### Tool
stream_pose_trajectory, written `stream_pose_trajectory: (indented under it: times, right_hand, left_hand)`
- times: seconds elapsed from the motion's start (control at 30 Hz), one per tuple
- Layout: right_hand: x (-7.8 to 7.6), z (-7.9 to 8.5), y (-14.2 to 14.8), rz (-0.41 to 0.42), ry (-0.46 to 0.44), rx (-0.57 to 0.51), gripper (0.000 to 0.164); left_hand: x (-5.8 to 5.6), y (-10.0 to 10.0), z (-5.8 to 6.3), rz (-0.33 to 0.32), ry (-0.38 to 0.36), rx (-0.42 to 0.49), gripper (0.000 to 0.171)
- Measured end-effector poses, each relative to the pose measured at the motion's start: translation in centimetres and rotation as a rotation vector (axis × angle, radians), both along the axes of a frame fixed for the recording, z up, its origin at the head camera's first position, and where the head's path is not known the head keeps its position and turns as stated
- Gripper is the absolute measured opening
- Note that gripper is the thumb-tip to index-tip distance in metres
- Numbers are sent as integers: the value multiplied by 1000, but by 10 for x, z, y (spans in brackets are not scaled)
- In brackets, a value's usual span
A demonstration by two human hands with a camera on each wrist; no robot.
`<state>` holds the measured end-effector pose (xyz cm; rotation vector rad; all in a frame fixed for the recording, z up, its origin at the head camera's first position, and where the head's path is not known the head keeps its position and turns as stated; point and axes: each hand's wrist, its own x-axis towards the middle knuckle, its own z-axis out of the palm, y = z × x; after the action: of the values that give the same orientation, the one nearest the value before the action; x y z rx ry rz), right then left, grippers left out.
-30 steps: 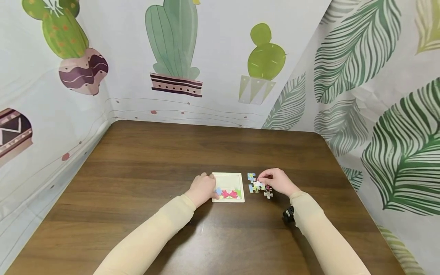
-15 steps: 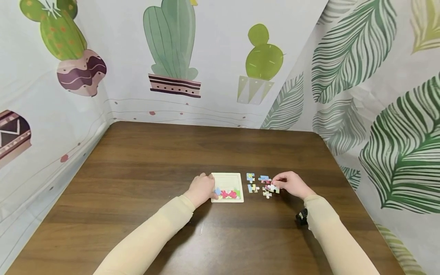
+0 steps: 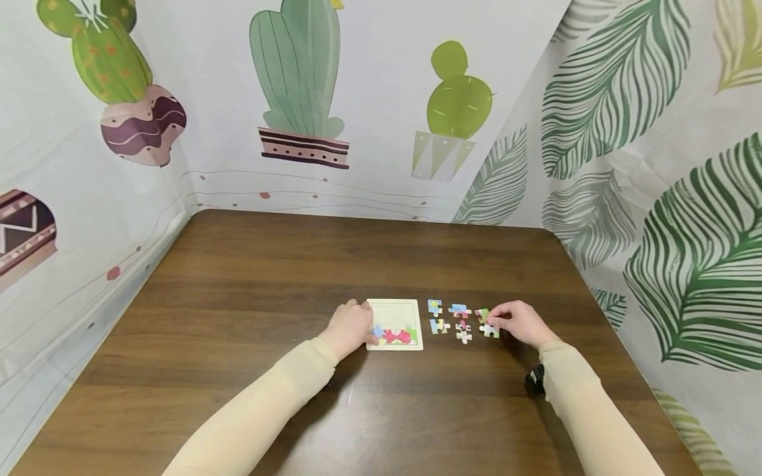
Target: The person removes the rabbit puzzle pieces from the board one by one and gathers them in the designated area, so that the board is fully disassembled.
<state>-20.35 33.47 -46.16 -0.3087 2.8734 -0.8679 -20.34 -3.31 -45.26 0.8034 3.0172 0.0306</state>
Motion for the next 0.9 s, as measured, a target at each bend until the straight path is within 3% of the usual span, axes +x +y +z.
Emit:
stream_pose_trajectory:
  times: [0.2,0.47,0.5,0.7,0.73,0.9]
  right_hand:
    - [1,-5,-4,-32,34,11,6]
    - [1,-9,-4,-51,26,-18,9]
    - [1,-9,-3,-50,28,-19,9]
    - [2,-10,-4,-59,33,-32,6]
    - [2,-10,-5,-64,34,-35,6]
    - [3,-10,-6,-75,45,-46,6]
  left_hand:
    - [1,0,1,1,-4,4,58]
    - [-1,0,-1,6,-5,24,51]
    - [-5,-1,-10,-8,22,34,53]
    - [-6,-1,-11,-9,29,35,51]
    - [-2,0,-2,4,5,28,47]
    - [0,0,-1,7,7,28,47]
